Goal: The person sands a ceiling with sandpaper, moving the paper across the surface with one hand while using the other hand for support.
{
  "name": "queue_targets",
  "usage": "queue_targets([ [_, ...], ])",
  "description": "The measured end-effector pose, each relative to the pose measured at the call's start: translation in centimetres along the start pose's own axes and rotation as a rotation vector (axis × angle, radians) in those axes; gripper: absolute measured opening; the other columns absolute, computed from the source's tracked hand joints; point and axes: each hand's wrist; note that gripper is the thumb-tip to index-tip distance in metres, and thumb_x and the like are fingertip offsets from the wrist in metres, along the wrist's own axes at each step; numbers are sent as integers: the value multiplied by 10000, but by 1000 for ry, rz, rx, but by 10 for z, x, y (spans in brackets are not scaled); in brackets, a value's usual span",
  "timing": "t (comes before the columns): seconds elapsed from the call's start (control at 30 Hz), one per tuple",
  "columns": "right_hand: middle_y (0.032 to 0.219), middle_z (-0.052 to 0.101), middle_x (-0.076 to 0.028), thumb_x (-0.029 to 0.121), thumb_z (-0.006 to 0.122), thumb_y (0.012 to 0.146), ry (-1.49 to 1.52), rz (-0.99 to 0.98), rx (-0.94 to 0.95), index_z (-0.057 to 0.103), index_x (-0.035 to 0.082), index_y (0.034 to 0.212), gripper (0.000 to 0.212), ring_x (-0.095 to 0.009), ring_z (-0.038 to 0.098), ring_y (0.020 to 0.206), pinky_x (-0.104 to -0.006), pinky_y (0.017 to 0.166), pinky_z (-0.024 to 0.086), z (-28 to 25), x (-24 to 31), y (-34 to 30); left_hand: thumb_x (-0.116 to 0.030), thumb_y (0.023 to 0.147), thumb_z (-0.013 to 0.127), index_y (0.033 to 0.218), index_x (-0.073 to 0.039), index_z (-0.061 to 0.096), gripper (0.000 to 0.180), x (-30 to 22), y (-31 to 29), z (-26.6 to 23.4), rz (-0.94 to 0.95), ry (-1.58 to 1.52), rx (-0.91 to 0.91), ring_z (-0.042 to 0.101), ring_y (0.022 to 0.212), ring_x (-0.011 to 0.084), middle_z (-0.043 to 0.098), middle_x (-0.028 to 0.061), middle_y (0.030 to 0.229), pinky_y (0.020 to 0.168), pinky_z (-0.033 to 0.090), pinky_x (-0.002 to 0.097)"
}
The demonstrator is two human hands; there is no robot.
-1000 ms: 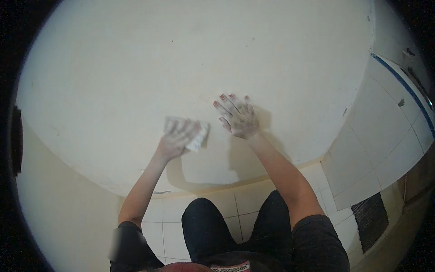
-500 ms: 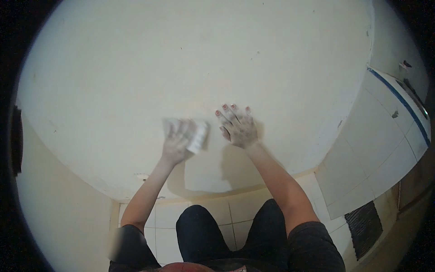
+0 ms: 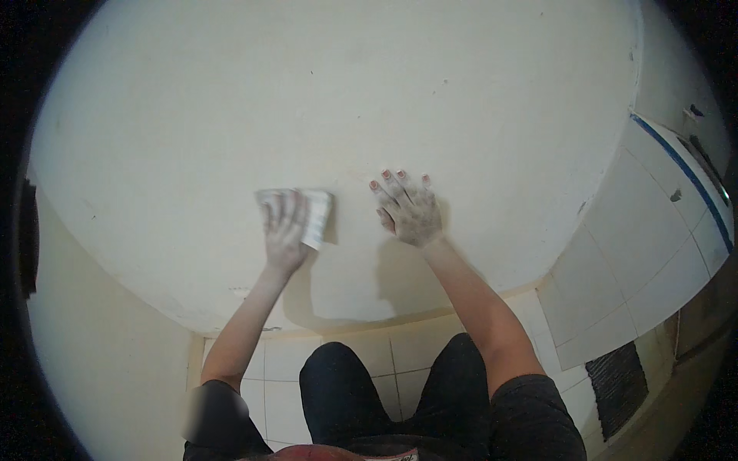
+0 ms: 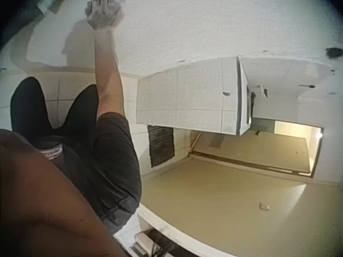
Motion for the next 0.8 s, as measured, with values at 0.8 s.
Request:
queue_targets([
  [0.8,1500,433,-9,457,402,977,-40,1,-15,519,307,1398,463,-204,364,1399,-551,1171,170,6,-2,-2,-151,795,559,1416,-144,505,624,-6,9,2,369,-131,215,409,1367,258,444,34,1494,1149,274,483],
])
Point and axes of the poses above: each hand's wrist, its own y-axis towards the middle knuckle, its own z-axis out of the palm, x = y × z
